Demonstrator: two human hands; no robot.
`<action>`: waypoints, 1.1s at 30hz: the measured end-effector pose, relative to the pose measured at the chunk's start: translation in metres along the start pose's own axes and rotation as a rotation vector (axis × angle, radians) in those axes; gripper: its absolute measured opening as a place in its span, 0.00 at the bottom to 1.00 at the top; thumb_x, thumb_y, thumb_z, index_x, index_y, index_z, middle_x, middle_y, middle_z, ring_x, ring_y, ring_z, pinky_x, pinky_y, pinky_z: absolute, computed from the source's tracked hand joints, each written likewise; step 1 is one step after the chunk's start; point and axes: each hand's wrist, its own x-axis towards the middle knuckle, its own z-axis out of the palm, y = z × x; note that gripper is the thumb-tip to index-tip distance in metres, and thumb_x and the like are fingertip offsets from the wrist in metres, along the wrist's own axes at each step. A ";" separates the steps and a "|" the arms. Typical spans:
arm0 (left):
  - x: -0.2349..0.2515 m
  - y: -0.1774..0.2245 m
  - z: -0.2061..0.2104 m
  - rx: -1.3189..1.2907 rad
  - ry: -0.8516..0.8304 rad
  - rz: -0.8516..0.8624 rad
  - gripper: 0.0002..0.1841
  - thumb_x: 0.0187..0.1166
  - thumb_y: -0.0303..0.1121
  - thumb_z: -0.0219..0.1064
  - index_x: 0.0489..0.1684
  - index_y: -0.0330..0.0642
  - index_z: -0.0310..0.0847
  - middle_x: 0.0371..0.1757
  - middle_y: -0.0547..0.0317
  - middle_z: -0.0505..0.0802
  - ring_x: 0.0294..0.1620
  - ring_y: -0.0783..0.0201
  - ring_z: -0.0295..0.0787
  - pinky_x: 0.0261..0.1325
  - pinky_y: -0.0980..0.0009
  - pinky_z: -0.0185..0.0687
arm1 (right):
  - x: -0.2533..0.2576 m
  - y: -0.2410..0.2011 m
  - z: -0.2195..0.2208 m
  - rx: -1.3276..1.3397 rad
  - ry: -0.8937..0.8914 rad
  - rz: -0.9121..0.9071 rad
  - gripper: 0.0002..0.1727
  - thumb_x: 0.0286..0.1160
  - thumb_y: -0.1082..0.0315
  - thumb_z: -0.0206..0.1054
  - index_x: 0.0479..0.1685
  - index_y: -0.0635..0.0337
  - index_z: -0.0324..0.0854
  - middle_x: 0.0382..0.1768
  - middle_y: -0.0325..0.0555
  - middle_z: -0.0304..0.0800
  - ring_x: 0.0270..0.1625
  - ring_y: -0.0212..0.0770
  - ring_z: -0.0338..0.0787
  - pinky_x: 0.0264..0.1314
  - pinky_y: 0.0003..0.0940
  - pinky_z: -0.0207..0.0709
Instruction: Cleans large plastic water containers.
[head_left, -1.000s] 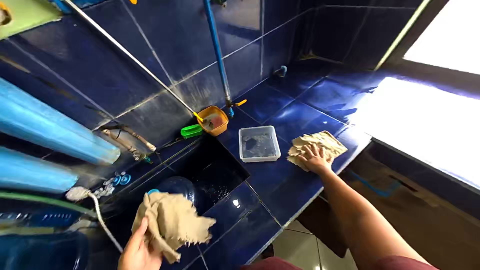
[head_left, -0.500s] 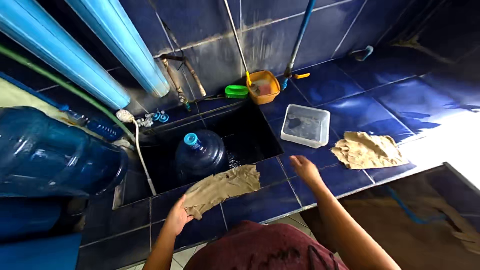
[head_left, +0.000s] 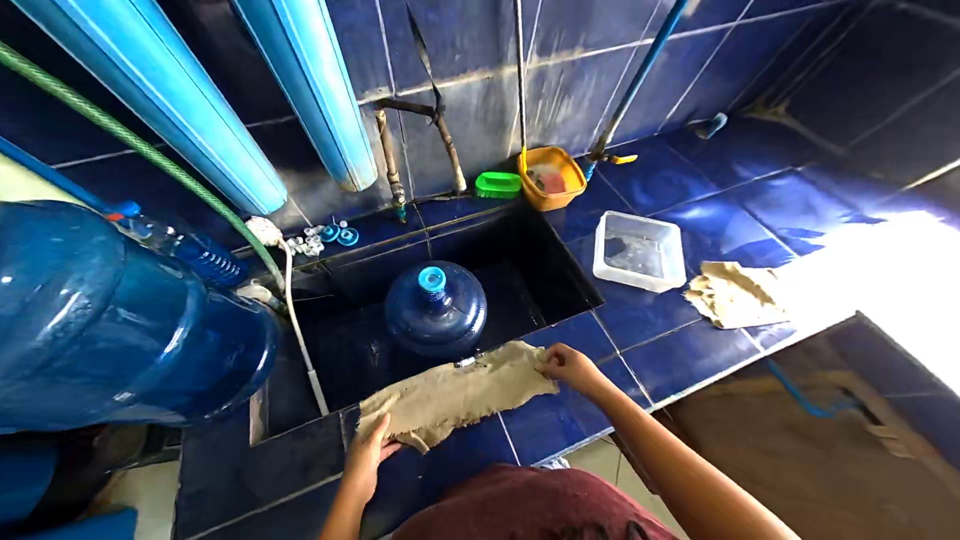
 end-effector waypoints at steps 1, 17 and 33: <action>0.005 -0.005 -0.016 0.060 0.026 0.059 0.29 0.90 0.35 0.60 0.88 0.37 0.58 0.75 0.36 0.81 0.66 0.45 0.86 0.62 0.46 0.86 | -0.002 0.005 0.000 0.011 0.020 0.047 0.31 0.75 0.56 0.76 0.71 0.67 0.76 0.54 0.62 0.87 0.55 0.54 0.87 0.66 0.55 0.80; 0.162 0.148 0.162 0.308 -0.194 0.900 0.57 0.52 0.40 0.88 0.86 0.24 0.57 0.70 0.40 0.87 0.72 0.56 0.84 0.78 0.61 0.79 | 0.322 -0.245 -0.012 -0.476 0.063 -0.345 0.52 0.66 0.55 0.82 0.92 0.57 0.57 0.91 0.62 0.54 0.90 0.68 0.60 0.85 0.69 0.60; 0.199 0.147 0.183 0.220 -0.140 0.924 0.31 0.57 0.36 0.86 0.57 0.25 0.81 0.50 0.45 0.94 0.53 0.63 0.94 0.65 0.65 0.88 | 0.317 -0.235 -0.007 -0.392 -0.207 -0.434 0.27 0.90 0.66 0.56 0.88 0.49 0.65 0.62 0.65 0.87 0.59 0.63 0.89 0.66 0.64 0.78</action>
